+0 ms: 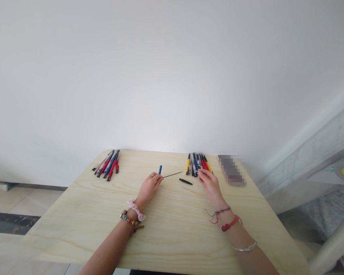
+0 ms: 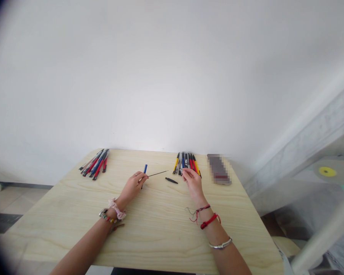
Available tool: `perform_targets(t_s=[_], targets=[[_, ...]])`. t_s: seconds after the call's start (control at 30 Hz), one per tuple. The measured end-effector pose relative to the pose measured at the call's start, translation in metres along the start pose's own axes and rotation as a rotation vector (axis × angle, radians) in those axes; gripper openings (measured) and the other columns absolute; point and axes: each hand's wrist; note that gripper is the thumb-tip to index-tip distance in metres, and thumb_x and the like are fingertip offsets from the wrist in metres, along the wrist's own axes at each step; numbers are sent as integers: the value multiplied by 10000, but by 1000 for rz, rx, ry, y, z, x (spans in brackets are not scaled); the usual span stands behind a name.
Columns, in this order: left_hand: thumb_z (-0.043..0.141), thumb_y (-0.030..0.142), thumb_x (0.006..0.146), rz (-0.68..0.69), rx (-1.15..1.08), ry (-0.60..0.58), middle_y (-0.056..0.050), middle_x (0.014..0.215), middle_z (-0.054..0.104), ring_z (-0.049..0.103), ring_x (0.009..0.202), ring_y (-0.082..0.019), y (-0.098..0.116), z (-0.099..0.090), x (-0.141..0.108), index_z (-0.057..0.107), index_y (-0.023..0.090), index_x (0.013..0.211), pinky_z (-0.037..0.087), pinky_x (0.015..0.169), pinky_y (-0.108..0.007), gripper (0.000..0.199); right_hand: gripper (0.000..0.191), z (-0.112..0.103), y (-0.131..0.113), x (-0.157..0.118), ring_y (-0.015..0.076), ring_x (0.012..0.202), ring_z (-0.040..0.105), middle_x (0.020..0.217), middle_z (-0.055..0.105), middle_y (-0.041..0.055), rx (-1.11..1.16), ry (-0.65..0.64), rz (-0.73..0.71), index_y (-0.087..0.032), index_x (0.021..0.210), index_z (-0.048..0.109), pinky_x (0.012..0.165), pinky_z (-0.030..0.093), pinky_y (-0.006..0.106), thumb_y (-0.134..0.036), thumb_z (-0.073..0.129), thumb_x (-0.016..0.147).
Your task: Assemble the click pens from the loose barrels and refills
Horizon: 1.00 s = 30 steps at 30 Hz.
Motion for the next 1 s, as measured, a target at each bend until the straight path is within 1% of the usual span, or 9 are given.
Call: perform_targets(t_s=[0.1, 0.33, 0.57, 0.67, 0.83, 1.0], targets=[[366, 283, 820, 8, -3, 3, -48, 825, 583, 548, 753, -156, 0, 0, 0, 575, 187, 788, 416, 697, -271, 232, 250, 2, 0, -2, 102, 492, 464, 560, 539, -6, -52, -34, -7, -159, 725, 592, 479, 383, 256, -351, 653, 577], [360, 288, 825, 31, -11, -18, -49, 818, 575, 544, 753, -153, 2, 1, -1, 573, 182, 783, 415, 696, -265, 241, 207, 7, -2, -8, 94, 482, 458, 543, 531, -17, -211, -99, -66, -155, 717, 587, 487, 395, 240, -319, 636, 601], [366, 284, 823, 60, -39, -44, -50, 824, 570, 538, 761, -151, 6, 0, -1, 583, 183, 791, 414, 697, -259, 241, 221, 10, -4, -12, 126, 541, 512, 649, 589, 31, -376, -149, -114, -147, 725, 583, 497, 422, 249, -349, 593, 635], [368, 285, 822, 59, -44, -56, -48, 821, 568, 536, 759, -150, 7, 0, -1, 585, 188, 785, 414, 698, -258, 240, 239, 11, -3, -13, 141, 571, 534, 683, 603, 46, -409, -165, -124, -147, 733, 582, 499, 428, 252, -368, 581, 641], [372, 286, 819, 64, -48, -70, -45, 810, 565, 533, 747, -149, 8, -1, -2, 584, 191, 783, 413, 696, -260, 235, 219, 12, -3, -13, 155, 610, 560, 716, 617, 50, -450, -207, -150, -152, 718, 586, 509, 437, 254, -358, 572, 646], [379, 281, 815, 53, -60, -56, -44, 806, 569, 534, 737, -144, 9, -2, -2, 588, 188, 773, 414, 695, -256, 232, 230, 10, -2, -13, 162, 626, 567, 724, 622, 55, -451, -173, -178, -154, 740, 592, 520, 446, 261, -366, 564, 657]])
Point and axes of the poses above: each hand's wrist, its own x-axis towards the middle knuckle, its own z-axis out of the palm, y = z × x
